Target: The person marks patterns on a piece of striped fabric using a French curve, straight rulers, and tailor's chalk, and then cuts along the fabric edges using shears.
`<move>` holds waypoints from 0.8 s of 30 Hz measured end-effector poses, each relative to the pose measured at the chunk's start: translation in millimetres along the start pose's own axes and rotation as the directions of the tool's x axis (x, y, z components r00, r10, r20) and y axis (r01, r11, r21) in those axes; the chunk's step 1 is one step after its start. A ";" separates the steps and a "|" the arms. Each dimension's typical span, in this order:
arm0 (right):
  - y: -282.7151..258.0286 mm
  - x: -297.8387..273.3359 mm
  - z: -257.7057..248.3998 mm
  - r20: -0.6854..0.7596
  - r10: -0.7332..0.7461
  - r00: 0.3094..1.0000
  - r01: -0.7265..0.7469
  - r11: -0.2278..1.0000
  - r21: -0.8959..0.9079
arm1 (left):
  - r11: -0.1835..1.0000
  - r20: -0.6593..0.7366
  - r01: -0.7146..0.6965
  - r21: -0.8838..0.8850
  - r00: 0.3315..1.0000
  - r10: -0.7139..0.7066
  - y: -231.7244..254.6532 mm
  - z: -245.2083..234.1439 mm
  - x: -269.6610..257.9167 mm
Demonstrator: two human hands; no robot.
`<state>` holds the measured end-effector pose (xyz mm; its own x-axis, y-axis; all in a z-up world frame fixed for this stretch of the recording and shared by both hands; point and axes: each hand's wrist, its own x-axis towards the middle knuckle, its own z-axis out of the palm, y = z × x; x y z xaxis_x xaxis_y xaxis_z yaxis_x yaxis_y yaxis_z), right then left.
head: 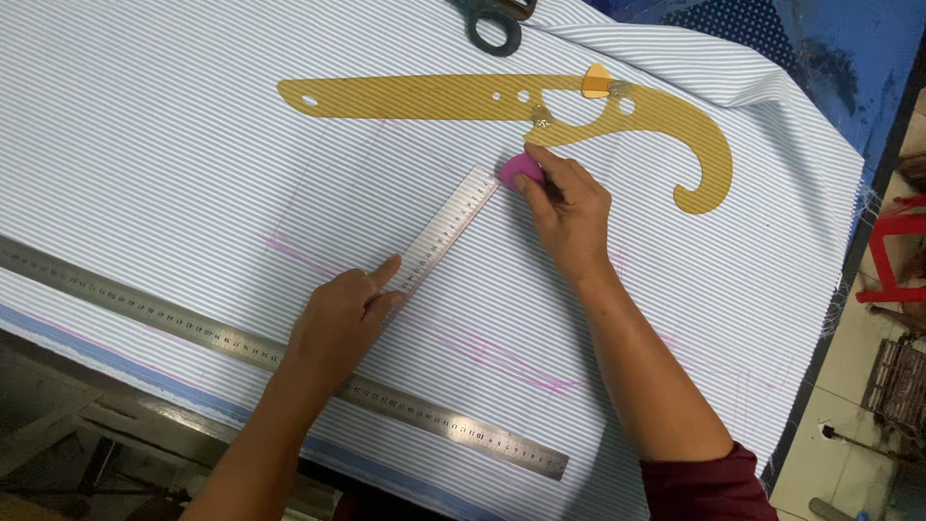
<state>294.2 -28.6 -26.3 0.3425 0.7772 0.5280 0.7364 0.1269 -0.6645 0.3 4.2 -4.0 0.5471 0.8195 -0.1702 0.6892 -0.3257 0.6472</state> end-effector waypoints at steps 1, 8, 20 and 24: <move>-1.2 -0.1 0.2 0.011 0.007 1.000 -0.007 1.000 0.010 | 0.997 0.087 0.074 0.005 0.994 -0.074 -3.7 1.1 4.3; 4.1 -3.8 5.5 0.026 -0.007 1.000 0.008 1.000 -0.007 | 0.987 0.225 0.142 0.072 0.962 -0.154 2.2 -6.3 4.0; -3.9 6.8 -28.6 -0.005 0.029 1.000 -0.030 0.992 -0.121 | 0.974 0.102 0.226 0.011 0.969 -0.226 -2.6 -60.9 28.5; -12.5 11.8 -9.6 0.000 0.021 1.000 -0.021 0.993 -0.118 | 0.977 0.107 0.209 0.034 0.972 -0.212 -16.6 -57.4 39.7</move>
<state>294.6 -27.0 -6.7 0.3576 0.7797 0.5140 0.7927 0.0375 -0.6084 -16.7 69.2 21.2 0.4364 0.8148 -0.3815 0.8040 -0.1629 0.5719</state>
